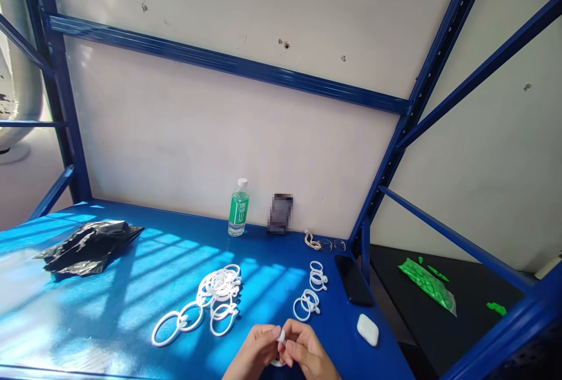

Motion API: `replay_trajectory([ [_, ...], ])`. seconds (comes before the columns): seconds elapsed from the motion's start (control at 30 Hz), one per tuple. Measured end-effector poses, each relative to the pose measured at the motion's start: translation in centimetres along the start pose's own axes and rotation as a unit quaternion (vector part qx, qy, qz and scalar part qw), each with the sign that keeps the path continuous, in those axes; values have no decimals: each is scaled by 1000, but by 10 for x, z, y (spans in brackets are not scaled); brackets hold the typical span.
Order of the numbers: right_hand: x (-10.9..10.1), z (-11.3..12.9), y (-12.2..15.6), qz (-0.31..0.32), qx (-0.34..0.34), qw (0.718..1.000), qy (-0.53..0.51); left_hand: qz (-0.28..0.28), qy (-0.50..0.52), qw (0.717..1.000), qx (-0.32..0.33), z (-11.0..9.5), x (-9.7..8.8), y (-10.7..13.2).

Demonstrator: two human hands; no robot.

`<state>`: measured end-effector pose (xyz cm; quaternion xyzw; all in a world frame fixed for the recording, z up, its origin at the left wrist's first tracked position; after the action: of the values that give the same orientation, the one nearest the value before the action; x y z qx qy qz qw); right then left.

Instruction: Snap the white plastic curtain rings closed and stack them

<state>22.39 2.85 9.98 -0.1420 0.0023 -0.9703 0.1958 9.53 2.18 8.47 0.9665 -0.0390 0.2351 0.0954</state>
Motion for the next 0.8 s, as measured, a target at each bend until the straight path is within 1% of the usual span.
replay_trajectory([
  [0.1, 3, 2, -1, -25, 24, 998, -44, -2, 87, 995, -51, -2, 2, 3],
  [0.2, 6, 3, -3, -48, 46, 994, -83, -32, 142, 987, -71, -3, 3, 2],
  [0.27, 6, 2, -4, -63, 54, 991, -105, -51, 173, 980, -88, 1, 2, -1],
  [0.33, 6, 0, -6, -72, 59, 988, -124, -54, 175, 979, -87, 6, 2, -5],
  [0.5, 5, -4, -8, -86, 60, 981, -160, -35, 169, 983, -65, 15, 1, -14],
  [0.7, 4, -3, -11, -145, 55, 967, -200, -25, 245, 964, -101, 7, 3, -13],
  [0.73, 4, -2, -11, -143, 56, 968, -197, -24, 240, 966, -97, 6, 2, -13],
  [0.8, 4, 0, -10, -124, 56, 976, -168, -31, 180, 982, -54, 2, -1, -13],
])
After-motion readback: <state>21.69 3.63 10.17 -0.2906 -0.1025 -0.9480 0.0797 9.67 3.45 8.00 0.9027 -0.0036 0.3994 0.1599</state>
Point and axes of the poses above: each hand's wrist, its own y-axis away from the middle knuckle, its own x-axis out of the palm, z = x × y, the point moved 2 cm from there along -y, towards the middle knuckle, and after that the axes turned 11 degrees about -z, right-handed, at the moved point
